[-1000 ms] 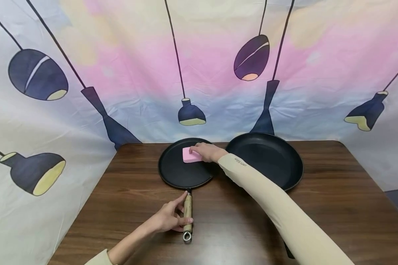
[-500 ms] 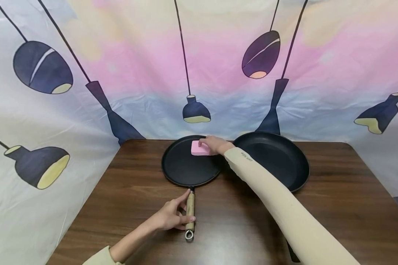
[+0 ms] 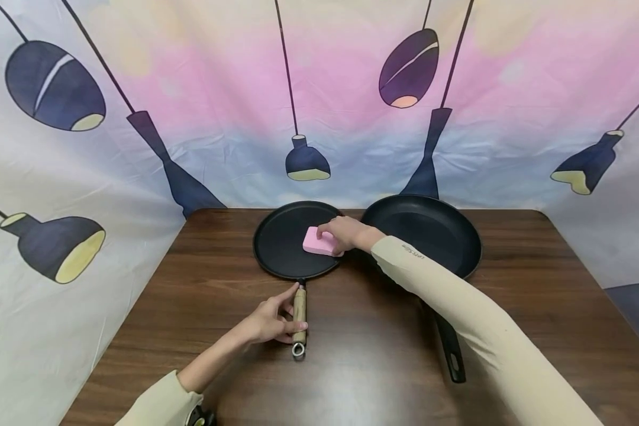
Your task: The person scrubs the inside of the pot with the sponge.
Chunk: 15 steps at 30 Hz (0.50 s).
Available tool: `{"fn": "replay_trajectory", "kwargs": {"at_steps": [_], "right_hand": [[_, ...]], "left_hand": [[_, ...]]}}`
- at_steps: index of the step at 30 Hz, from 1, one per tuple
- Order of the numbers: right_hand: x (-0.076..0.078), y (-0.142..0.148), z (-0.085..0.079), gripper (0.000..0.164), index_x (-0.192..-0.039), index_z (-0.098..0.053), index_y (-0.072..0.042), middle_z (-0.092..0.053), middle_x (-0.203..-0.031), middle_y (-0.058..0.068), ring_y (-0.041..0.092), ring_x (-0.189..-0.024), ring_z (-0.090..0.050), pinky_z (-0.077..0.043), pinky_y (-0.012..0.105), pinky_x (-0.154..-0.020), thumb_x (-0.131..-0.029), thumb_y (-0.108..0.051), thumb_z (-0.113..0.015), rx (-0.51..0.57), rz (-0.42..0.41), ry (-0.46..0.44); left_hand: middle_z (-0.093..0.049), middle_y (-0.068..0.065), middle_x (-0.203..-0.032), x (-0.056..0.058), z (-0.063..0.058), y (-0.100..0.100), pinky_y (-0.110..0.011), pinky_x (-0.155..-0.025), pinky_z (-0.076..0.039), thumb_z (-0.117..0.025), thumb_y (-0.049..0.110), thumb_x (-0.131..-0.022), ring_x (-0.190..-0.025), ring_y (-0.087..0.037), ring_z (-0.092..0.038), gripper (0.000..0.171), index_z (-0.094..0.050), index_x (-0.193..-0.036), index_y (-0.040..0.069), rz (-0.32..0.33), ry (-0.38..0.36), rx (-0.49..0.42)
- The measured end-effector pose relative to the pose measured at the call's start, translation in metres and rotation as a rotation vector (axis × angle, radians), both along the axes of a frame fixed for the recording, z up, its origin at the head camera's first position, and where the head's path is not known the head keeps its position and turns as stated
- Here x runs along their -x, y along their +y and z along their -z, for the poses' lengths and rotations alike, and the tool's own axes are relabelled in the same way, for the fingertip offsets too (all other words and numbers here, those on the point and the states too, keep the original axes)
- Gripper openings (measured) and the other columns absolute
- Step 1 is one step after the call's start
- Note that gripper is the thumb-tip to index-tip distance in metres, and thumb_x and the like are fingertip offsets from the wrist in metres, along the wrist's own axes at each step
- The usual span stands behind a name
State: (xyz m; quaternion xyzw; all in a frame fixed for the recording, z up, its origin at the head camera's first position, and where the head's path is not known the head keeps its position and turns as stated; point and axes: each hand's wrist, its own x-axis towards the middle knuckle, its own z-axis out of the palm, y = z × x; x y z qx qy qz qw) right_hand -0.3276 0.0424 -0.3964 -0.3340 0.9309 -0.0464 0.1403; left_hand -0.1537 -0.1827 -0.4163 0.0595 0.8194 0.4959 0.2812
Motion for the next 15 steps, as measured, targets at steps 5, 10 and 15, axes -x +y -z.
{"fn": "replay_trajectory", "kwargs": {"at_steps": [5, 10, 15], "right_hand": [[-0.008, -0.01, 0.0, 0.054, -0.14, -0.058, -0.019, -0.064, -0.134, 0.012, 0.027, -0.118, -0.059, -0.051, 0.04, -0.107, -0.091, -0.021, -0.079, 0.019, 0.013, 0.048], [-0.016, -0.021, 0.004, 0.056, -0.143, -0.056, -0.023, -0.061, -0.139, 0.013, 0.027, -0.126, -0.056, -0.049, 0.042, -0.11, -0.092, -0.029, -0.078, 0.028, 0.003, 0.044], [-0.023, -0.018, 0.002, 0.062, -0.148, -0.052, -0.026, -0.057, -0.143, 0.014, 0.028, -0.13, -0.054, -0.05, 0.044, -0.11, -0.092, -0.033, -0.078, 0.099, 0.027, 0.037]], "left_hand": [[-0.053, -0.016, -0.109, 0.001, -0.002, -0.003, -0.035, -0.069, -0.066, -0.077, 0.005, -0.091, -0.068, -0.009, -0.063, 0.091, -0.021, -0.163, 0.006, -0.025, 0.011, -0.012], [-0.053, -0.015, -0.11, -0.001, -0.003, -0.002, -0.035, -0.071, -0.066, -0.077, 0.005, -0.091, -0.066, -0.008, -0.06, 0.089, -0.023, -0.162, 0.004, -0.035, 0.027, -0.01], [-0.058, -0.015, -0.106, -0.003, -0.003, 0.001, -0.031, -0.063, -0.064, -0.083, 0.012, -0.086, -0.063, -0.008, -0.061, 0.085, -0.035, -0.156, 0.0, 0.007, 0.162, 0.114]]}}
